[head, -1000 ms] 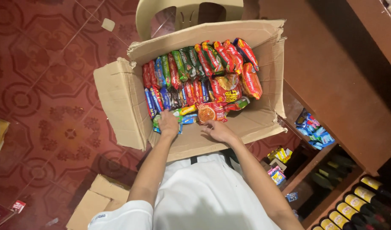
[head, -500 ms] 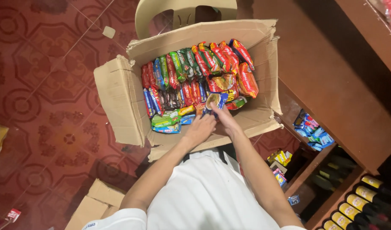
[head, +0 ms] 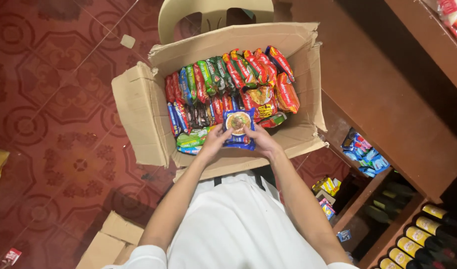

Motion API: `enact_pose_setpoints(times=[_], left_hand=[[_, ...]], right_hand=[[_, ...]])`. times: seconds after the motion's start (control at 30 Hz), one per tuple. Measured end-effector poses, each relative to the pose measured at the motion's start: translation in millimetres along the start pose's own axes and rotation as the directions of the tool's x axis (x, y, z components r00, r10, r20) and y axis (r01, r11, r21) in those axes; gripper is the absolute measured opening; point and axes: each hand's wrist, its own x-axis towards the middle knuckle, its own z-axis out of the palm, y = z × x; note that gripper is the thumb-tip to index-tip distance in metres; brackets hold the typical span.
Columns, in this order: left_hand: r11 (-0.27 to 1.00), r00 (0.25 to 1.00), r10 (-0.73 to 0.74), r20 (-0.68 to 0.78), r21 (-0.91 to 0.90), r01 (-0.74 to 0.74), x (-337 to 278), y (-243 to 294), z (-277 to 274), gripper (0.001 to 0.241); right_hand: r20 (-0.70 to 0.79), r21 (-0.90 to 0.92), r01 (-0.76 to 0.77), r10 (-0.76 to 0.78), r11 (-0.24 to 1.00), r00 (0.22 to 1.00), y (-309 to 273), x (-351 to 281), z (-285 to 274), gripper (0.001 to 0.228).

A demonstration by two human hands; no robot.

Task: The person is taking various packets of instant noodles from a cardboard box and arranging them neatly on wooden store shelves.

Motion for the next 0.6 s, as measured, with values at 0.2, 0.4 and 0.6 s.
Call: enact_pose_setpoints(times=[0.2,0.4,0.6], left_hand=[[0.996,0.997,-0.074,-0.015,0.043,0.074,-18,1,-3,0.043],[0.986,0.994,-0.032,-0.105,0.159,0.048,-21,6,-9,0.046],[0.912,0.862,0.074,-0.502,0.384,0.145,-8,-35,-38,0.042]], right_hand=[[-0.035,-0.346,0.063,-0.08,0.936,0.996,22,12,-4,0.047],[-0.211,-0.556,-0.096,-0.029,0.826,0.977,37,27,-23,0.047],[-0.154,-0.769,-0.024,-0.149,0.639,0.977,65,58,-62,0.039]])
